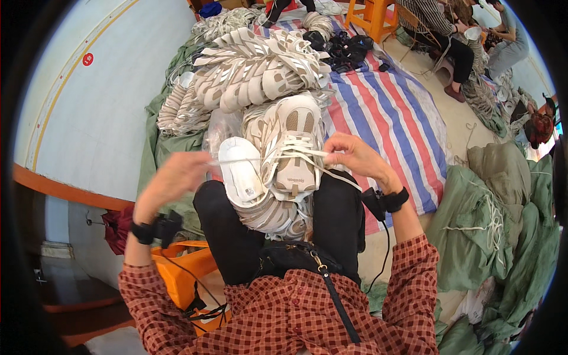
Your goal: Insert and thread laces through the eyelets of a shoe component.
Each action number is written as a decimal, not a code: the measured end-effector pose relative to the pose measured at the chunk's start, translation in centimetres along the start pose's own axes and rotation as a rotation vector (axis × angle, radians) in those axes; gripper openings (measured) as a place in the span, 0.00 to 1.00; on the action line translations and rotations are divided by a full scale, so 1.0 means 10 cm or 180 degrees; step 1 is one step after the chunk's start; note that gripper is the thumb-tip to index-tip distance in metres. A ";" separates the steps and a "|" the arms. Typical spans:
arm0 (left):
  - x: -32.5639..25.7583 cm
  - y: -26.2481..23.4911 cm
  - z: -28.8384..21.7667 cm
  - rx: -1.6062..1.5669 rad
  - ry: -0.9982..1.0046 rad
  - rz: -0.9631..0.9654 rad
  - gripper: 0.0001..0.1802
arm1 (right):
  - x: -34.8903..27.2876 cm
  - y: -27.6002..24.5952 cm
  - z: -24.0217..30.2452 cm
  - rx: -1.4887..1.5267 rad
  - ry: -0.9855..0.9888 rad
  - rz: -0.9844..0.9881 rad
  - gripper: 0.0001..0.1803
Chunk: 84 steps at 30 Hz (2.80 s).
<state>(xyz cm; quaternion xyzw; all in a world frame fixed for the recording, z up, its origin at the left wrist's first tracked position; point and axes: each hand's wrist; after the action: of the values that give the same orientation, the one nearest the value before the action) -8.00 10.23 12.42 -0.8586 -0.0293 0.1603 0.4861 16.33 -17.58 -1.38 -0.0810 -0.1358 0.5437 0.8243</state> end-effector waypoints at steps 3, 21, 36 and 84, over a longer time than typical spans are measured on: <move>-0.22 -0.48 0.65 -0.0062 -0.0496 -0.0478 0.12 | 0.08 0.04 -0.05 0.0778 0.0049 -0.0038 0.08; -0.47 -0.11 2.39 -0.0014 -0.0924 -0.1512 0.14 | -0.14 0.61 0.19 -0.0537 0.0652 -0.0784 0.13; 0.77 1.21 -0.42 -0.0161 0.0651 -0.2054 0.05 | -0.50 0.49 0.28 -0.1931 -0.0180 -0.1223 0.07; -1.43 -2.07 4.04 -0.3788 0.0351 -0.2908 0.22 | -3.49 -1.56 -1.06 0.3356 -0.0643 -0.4621 0.18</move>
<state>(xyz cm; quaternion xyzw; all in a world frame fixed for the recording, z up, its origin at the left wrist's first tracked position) -31.68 51.50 14.18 -0.8856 -0.4399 -0.1434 -0.0411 20.25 -55.65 -11.82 0.4611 0.0416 -0.1142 0.8790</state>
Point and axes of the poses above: each hand's wrist, its own x-axis towards the middle knuckle, its own y-axis out of the palm, z = x × y, and after that the axes turned 7 degrees about x, right-handed
